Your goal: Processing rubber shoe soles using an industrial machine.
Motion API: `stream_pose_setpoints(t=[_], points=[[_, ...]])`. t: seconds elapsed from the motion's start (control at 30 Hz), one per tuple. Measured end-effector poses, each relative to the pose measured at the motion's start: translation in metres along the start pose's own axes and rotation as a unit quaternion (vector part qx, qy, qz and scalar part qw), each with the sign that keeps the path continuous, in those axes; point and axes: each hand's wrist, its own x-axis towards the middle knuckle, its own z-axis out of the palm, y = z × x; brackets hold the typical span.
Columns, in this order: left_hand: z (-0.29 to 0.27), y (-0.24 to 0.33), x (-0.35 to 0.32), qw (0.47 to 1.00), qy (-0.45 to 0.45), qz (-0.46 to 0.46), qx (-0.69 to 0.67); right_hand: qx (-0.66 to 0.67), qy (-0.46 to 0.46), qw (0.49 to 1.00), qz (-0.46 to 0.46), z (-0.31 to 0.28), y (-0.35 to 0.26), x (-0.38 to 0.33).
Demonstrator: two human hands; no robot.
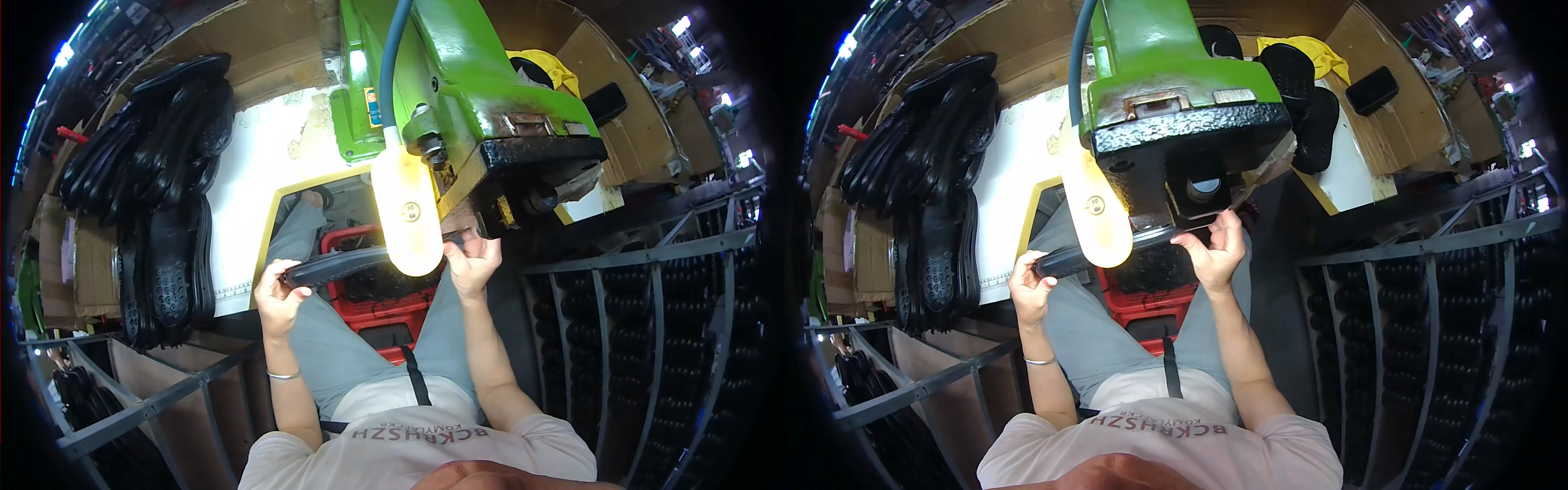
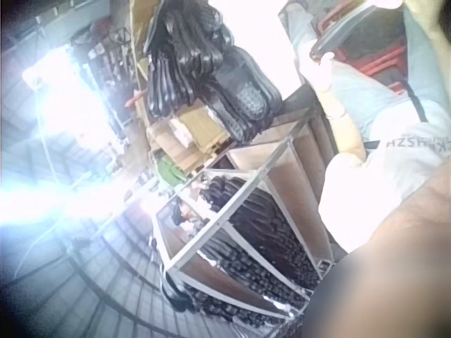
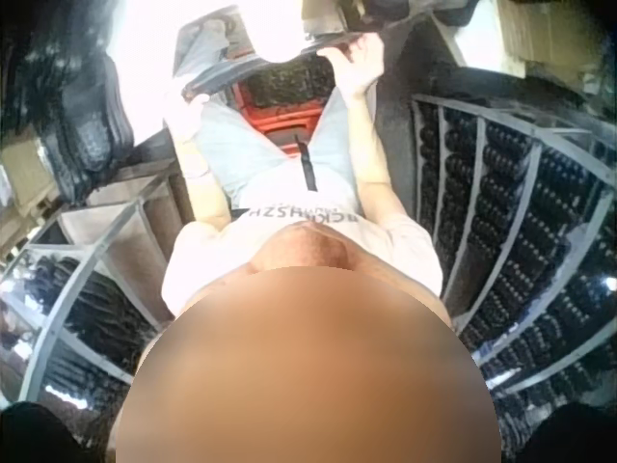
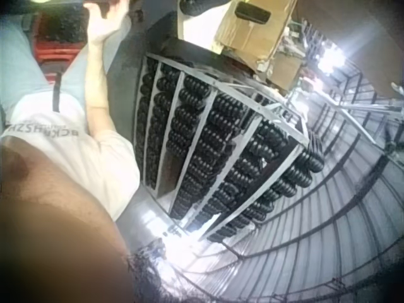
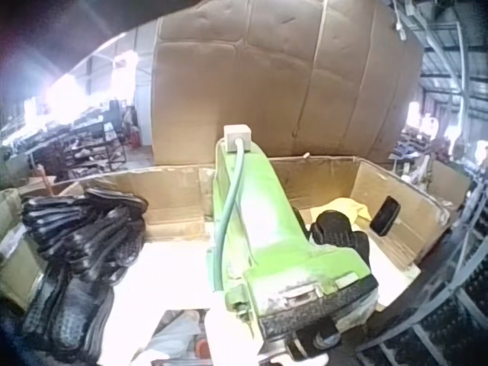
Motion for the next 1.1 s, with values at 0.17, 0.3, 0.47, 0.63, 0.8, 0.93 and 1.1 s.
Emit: stream_pose_setpoints(t=[0.17, 0.3, 0.47, 0.63, 0.8, 0.93, 1.1], points=[[0.0, -0.028, 0.006, 0.994, -0.064, -0.088, -0.014, -0.133, 0.0, 0.991, -0.012, 0.008, -0.007, -0.001], [0.067, 0.007, 0.027, 0.929, -0.101, 0.065, 0.349, -0.271, -0.058, 0.952, -0.13, 0.01, -0.017, 0.006], [0.129, -0.003, 0.025, 0.975, -0.032, 0.085, 0.201, -0.298, -0.073, 0.935, -0.18, 0.009, -0.02, 0.009], [0.146, -0.043, 0.012, 0.999, 0.008, 0.037, 0.038, -0.244, -0.04, 0.968, -0.044, -0.012, 0.009, -0.013], [0.174, -0.05, -0.003, 0.998, 0.016, -0.039, -0.056, 0.053, -0.006, 0.933, 0.355, -0.056, 0.063, -0.072], [0.177, -0.067, -0.005, 0.994, 0.057, -0.03, -0.089, 0.27, 0.011, 0.804, 0.529, -0.072, 0.067, -0.102], [0.18, -0.048, 0.002, 0.998, 0.041, 0.013, -0.048, 0.353, 0.003, 0.791, 0.501, -0.061, 0.084, -0.114]])
